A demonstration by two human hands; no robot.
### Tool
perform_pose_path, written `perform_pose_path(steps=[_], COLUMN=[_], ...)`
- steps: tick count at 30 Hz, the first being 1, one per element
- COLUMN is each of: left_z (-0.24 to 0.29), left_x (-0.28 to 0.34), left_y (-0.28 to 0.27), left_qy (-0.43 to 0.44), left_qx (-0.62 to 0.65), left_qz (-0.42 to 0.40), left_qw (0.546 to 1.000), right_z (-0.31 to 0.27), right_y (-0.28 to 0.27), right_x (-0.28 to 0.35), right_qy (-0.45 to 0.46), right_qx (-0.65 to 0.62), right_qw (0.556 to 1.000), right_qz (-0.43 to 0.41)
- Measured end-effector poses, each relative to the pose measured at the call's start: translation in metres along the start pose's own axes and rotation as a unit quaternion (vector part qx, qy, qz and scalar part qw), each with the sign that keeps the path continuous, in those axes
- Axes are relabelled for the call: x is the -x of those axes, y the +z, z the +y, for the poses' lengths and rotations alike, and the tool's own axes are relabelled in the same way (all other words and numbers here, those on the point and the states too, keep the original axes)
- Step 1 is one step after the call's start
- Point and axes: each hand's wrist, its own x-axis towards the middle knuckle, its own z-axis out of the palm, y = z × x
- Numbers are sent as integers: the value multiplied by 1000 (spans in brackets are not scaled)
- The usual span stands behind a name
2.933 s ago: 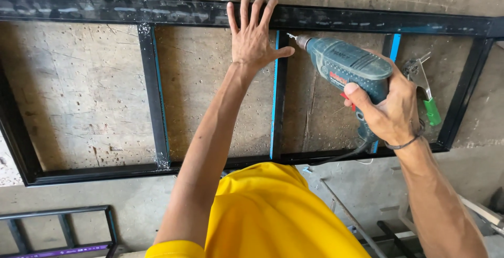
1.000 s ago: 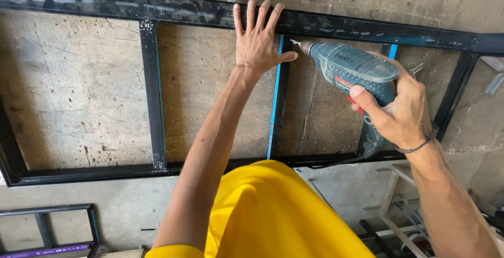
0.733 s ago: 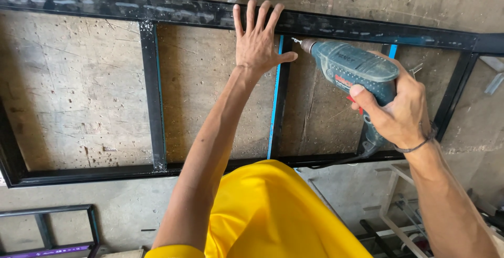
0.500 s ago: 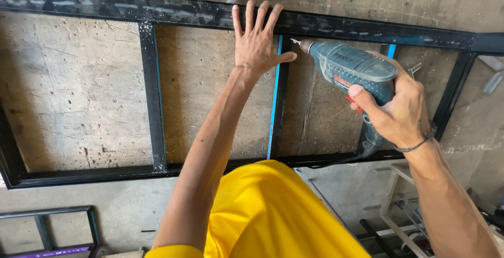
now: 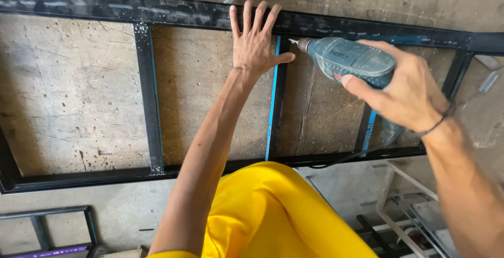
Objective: Assembling a metal frame using a power drill and a manual riveter.
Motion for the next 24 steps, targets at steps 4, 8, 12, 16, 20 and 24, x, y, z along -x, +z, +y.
perform_pose_path(steps=[4, 8, 12, 16, 20, 24], left_z=[-1, 0, -2, -4, -5, -4], left_x=[0, 2, 0, 0, 0, -2], left_y=[3, 1, 1, 4, 5, 5], left_qy=[-3, -2, -1, 4, 5, 2], left_qx=[2, 3, 3, 6, -1, -1], left_qz=[-1, -11, -9, -3, 9, -5], left_qw=[1000, 1000, 1000, 1000, 1000, 1000], right_z=[-14, -25, -21, -25, -28, -25], right_y=[-8, -21, -28, -28, -25, -24], right_x=[-17, -36, -53, -56, -56, -56], right_qy=[-35, -4, 1, -16, 33, 14], right_qx=[43, 64, 100, 113, 129, 140], right_qw=[998, 997, 994, 993, 990, 989], right_qz=[5, -30, -38, -32, -45, -32])
